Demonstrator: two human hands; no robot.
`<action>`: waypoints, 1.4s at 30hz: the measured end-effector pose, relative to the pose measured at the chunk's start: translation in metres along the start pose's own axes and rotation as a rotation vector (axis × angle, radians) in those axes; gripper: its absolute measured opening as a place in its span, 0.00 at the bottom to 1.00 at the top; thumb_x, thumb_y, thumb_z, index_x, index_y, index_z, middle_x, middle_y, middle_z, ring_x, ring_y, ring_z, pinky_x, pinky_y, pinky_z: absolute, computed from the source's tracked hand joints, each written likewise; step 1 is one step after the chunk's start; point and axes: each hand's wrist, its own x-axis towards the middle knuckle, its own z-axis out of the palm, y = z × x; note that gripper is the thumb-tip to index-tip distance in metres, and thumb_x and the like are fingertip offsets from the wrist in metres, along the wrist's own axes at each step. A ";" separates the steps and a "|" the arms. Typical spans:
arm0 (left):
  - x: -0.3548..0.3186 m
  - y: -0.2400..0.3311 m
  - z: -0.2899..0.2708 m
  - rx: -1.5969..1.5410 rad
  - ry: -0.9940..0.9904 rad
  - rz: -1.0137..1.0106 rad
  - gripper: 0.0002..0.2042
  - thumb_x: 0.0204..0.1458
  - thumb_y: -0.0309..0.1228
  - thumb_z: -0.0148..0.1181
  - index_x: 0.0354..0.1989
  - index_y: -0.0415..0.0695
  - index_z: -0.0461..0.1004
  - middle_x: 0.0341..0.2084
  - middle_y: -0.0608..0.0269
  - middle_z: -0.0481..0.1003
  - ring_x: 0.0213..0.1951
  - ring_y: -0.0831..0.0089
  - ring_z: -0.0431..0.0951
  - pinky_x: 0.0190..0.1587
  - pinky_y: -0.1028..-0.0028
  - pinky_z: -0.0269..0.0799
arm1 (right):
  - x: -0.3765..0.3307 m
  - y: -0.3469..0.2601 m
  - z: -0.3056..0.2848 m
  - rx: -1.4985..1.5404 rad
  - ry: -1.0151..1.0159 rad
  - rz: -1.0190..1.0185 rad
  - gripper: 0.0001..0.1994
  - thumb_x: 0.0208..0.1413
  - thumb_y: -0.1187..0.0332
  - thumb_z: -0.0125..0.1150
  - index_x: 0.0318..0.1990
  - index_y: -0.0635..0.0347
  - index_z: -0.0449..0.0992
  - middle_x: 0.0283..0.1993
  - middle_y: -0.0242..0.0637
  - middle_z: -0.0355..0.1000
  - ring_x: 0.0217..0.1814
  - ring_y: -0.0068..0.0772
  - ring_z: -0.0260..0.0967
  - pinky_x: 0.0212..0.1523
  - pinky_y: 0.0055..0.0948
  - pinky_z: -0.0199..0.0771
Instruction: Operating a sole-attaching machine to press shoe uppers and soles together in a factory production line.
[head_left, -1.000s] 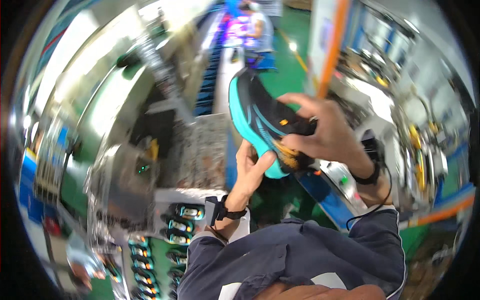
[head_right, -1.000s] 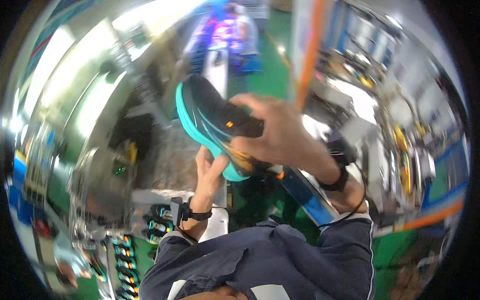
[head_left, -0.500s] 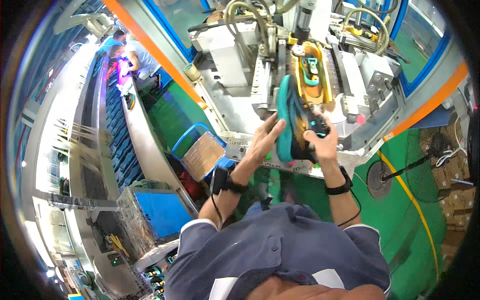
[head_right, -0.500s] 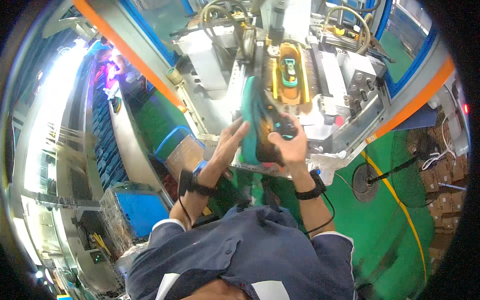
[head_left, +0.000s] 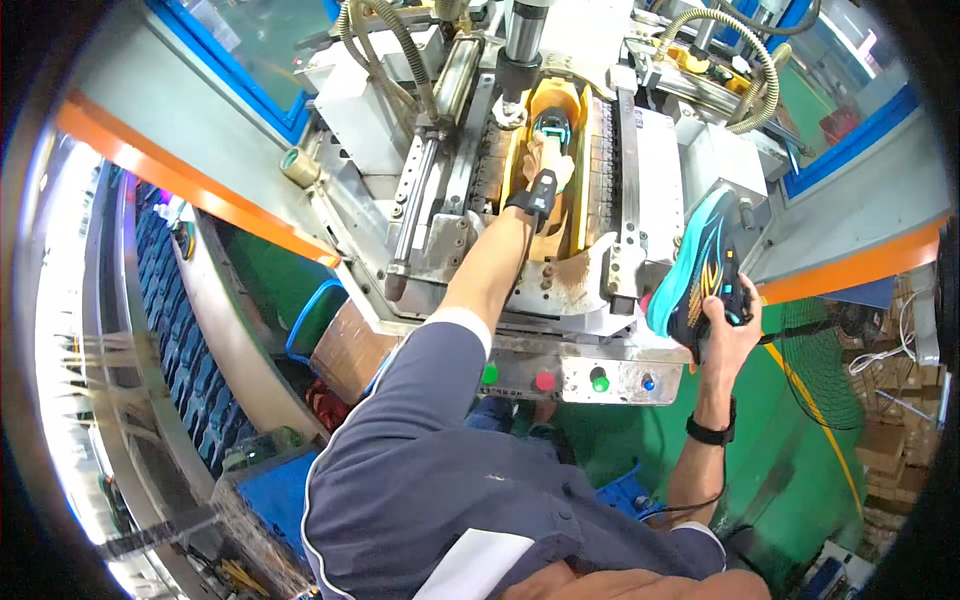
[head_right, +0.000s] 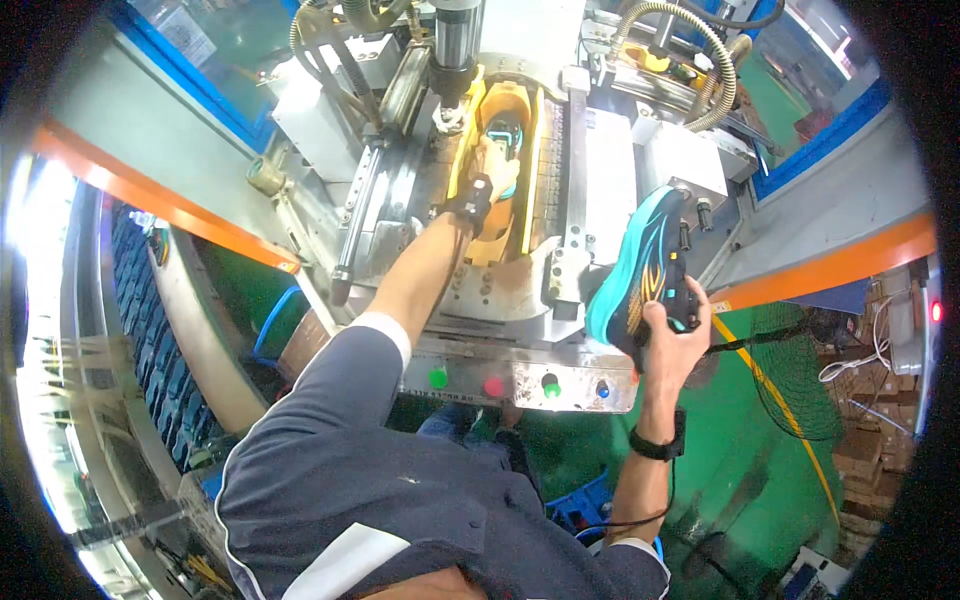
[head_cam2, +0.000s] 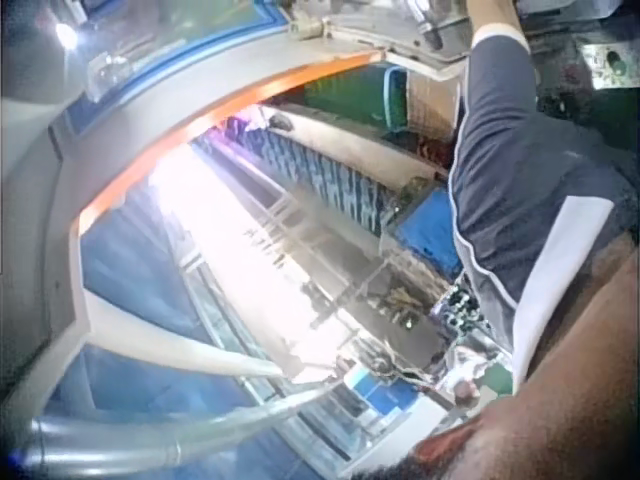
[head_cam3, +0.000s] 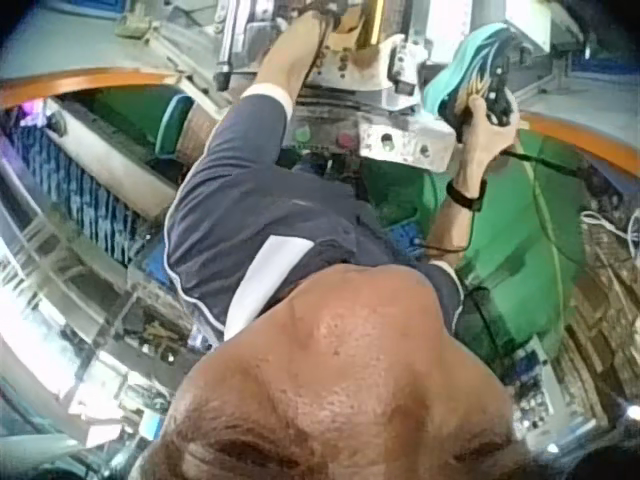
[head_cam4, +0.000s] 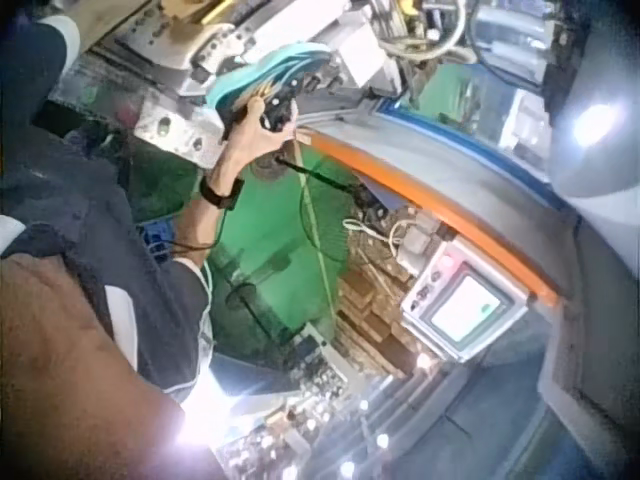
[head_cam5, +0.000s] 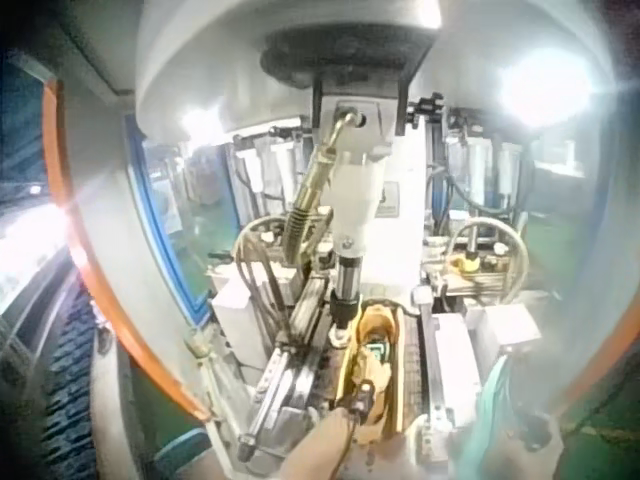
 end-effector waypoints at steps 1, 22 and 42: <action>0.002 0.000 -0.001 -0.057 -0.004 0.012 0.29 0.41 0.37 0.66 0.49 0.29 0.67 0.40 0.40 0.75 0.44 0.51 0.77 0.46 0.61 0.73 | 0.010 0.001 0.003 -0.034 0.011 -0.016 0.24 0.42 0.74 0.64 0.51 0.65 0.71 0.40 0.35 0.71 0.39 0.25 0.68 0.43 0.23 0.70; -0.419 -0.123 -0.376 -1.201 0.341 -0.432 0.24 0.51 0.27 0.57 0.56 0.32 0.63 0.46 0.53 0.74 0.43 0.66 0.78 0.45 0.70 0.76 | 0.111 0.063 0.367 -0.911 -0.329 -0.268 0.20 0.45 0.63 0.58 0.44 0.67 0.65 0.39 0.56 0.75 0.44 0.54 0.75 0.45 0.43 0.75; -0.604 -0.069 -0.270 -1.243 1.084 -0.947 0.19 0.50 0.31 0.61 0.48 0.32 0.70 0.37 0.60 0.75 0.38 0.73 0.76 0.37 0.76 0.70 | -0.233 0.179 0.242 -0.297 -1.288 -1.093 0.08 0.56 0.68 0.53 0.38 0.61 0.76 0.37 0.46 0.71 0.43 0.50 0.67 0.47 0.43 0.66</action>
